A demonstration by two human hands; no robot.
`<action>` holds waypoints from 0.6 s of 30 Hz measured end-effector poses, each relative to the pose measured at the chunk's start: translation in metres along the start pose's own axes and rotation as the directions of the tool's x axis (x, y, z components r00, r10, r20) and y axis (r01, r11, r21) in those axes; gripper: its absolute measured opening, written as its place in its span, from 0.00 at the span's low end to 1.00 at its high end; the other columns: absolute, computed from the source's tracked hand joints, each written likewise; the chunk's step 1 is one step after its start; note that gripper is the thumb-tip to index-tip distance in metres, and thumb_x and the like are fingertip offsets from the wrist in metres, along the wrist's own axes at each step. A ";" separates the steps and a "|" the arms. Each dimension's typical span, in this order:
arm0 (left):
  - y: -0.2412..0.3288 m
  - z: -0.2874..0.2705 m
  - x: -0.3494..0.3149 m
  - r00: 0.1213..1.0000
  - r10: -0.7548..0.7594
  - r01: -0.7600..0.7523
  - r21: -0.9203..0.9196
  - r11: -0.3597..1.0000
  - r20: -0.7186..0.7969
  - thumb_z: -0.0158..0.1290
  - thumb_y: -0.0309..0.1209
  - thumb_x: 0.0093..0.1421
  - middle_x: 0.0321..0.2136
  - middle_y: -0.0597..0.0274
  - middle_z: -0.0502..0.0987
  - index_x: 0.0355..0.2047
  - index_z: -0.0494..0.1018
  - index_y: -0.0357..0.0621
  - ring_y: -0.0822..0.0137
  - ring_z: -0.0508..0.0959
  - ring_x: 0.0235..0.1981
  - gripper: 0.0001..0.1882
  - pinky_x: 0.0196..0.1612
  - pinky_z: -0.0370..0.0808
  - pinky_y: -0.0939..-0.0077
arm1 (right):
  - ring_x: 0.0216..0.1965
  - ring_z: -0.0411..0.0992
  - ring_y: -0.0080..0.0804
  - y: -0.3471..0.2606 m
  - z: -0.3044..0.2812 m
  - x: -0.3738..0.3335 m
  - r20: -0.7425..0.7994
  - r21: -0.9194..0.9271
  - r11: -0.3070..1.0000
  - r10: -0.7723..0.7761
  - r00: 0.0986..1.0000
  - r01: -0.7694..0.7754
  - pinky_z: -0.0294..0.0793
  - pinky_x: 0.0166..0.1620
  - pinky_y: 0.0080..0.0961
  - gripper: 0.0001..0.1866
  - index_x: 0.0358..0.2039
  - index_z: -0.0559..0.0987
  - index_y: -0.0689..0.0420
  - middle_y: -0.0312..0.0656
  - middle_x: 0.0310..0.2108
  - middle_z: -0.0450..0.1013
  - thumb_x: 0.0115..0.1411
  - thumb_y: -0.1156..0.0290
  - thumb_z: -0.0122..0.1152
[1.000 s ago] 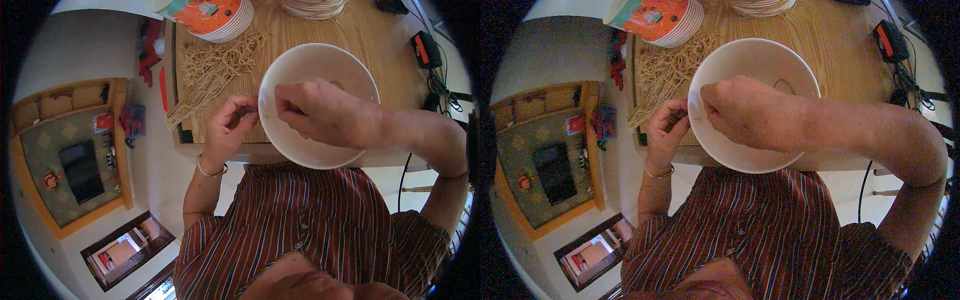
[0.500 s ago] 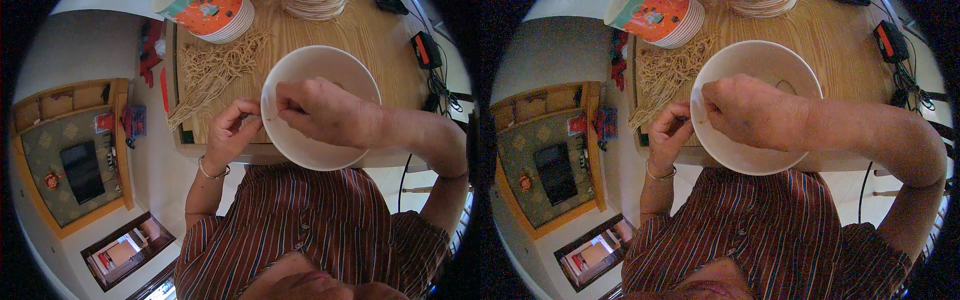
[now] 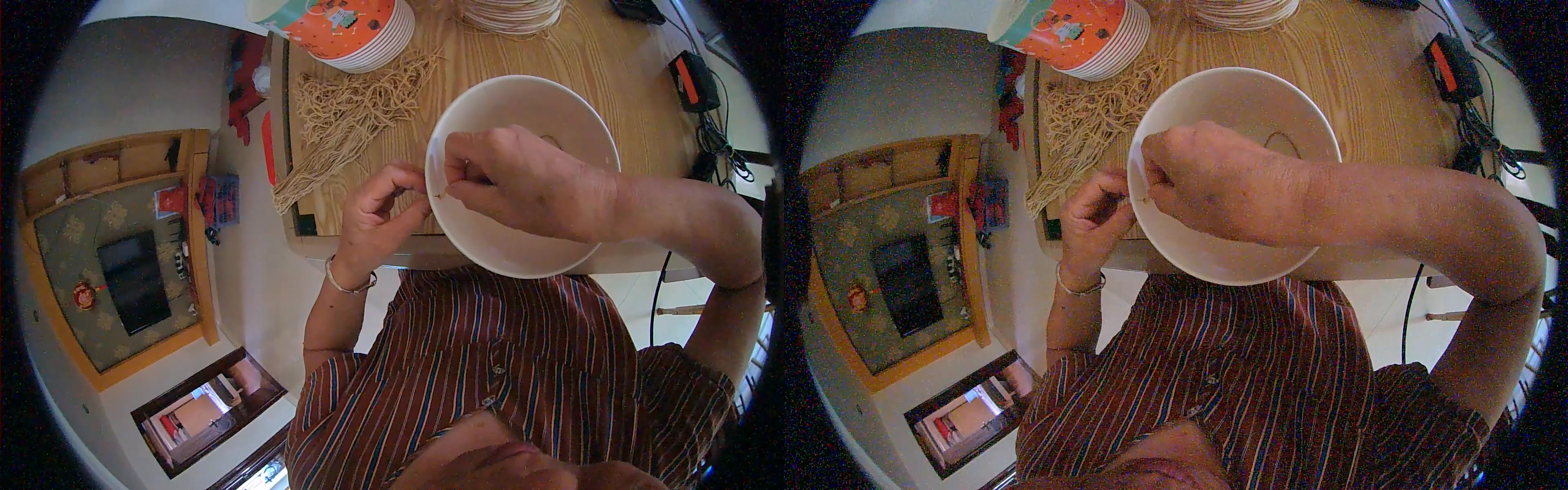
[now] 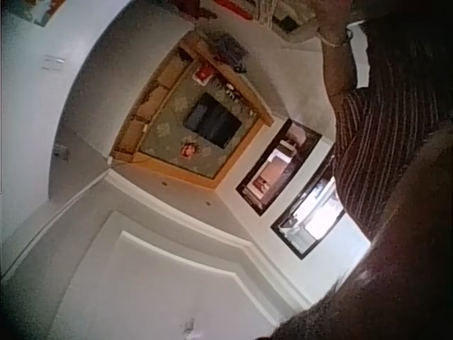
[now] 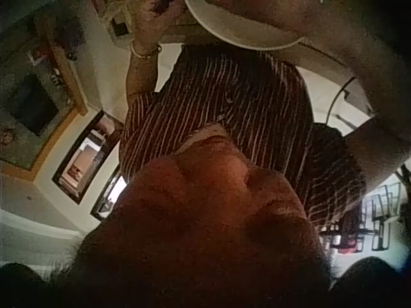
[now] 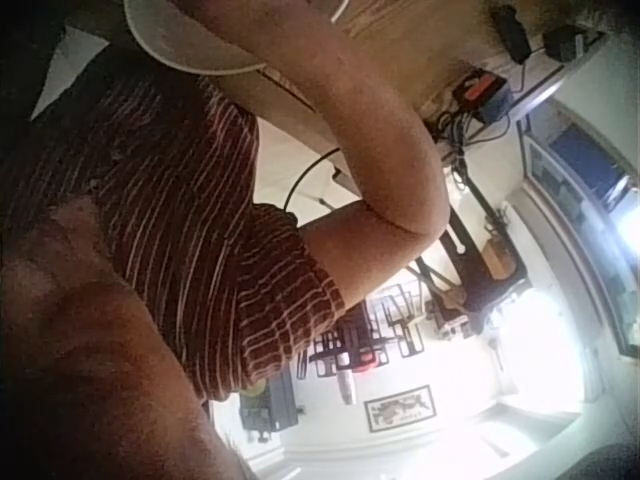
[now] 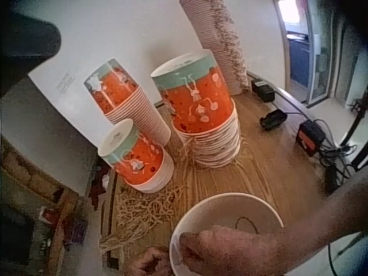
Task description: Threading thin strings through holes in paper cups and stacking them.
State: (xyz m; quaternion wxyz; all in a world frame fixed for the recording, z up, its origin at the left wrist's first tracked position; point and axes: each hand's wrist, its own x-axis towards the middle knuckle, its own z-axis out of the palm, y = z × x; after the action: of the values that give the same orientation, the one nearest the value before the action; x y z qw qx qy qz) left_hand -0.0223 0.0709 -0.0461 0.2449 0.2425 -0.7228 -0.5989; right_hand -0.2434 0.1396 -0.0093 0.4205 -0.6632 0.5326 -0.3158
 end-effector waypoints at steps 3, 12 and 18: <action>-0.005 -0.001 -0.001 0.999 -0.019 0.020 0.052 0.998 -0.028 0.54 0.14 0.54 0.36 0.62 0.75 0.36 0.72 0.37 0.72 0.74 0.40 0.10 0.45 0.70 0.79 | 0.31 0.76 0.57 0.000 0.001 0.000 -0.018 0.004 1.000 0.007 1.000 -0.007 0.75 0.36 0.46 0.09 0.29 0.75 0.65 0.57 0.25 0.75 0.56 0.71 0.55; 0.003 0.001 -0.001 0.998 -0.066 0.067 0.072 0.995 -0.021 0.52 0.14 0.56 0.34 0.63 0.74 0.35 0.70 0.38 0.75 0.74 0.37 0.08 0.42 0.71 0.81 | 0.31 0.76 0.57 0.000 0.002 0.002 -0.009 -0.013 1.000 0.010 1.000 -0.010 0.75 0.36 0.46 0.09 0.29 0.75 0.64 0.57 0.26 0.75 0.55 0.70 0.55; -0.004 -0.001 -0.005 0.999 -0.011 0.010 -0.046 0.999 -0.037 0.50 0.14 0.58 0.36 0.63 0.72 0.39 0.69 0.37 0.74 0.74 0.39 0.10 0.44 0.72 0.79 | 0.28 0.77 0.44 -0.002 0.002 0.003 0.046 0.014 0.999 0.039 0.998 -0.040 0.75 0.34 0.35 0.07 0.31 0.74 0.63 0.50 0.25 0.76 0.55 0.73 0.59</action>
State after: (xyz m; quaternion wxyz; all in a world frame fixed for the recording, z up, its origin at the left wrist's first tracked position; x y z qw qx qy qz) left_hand -0.0178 0.0723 -0.0504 0.2605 0.2517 -0.7030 -0.6121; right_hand -0.2402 0.1372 -0.0086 0.4435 -0.6564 0.5337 -0.2962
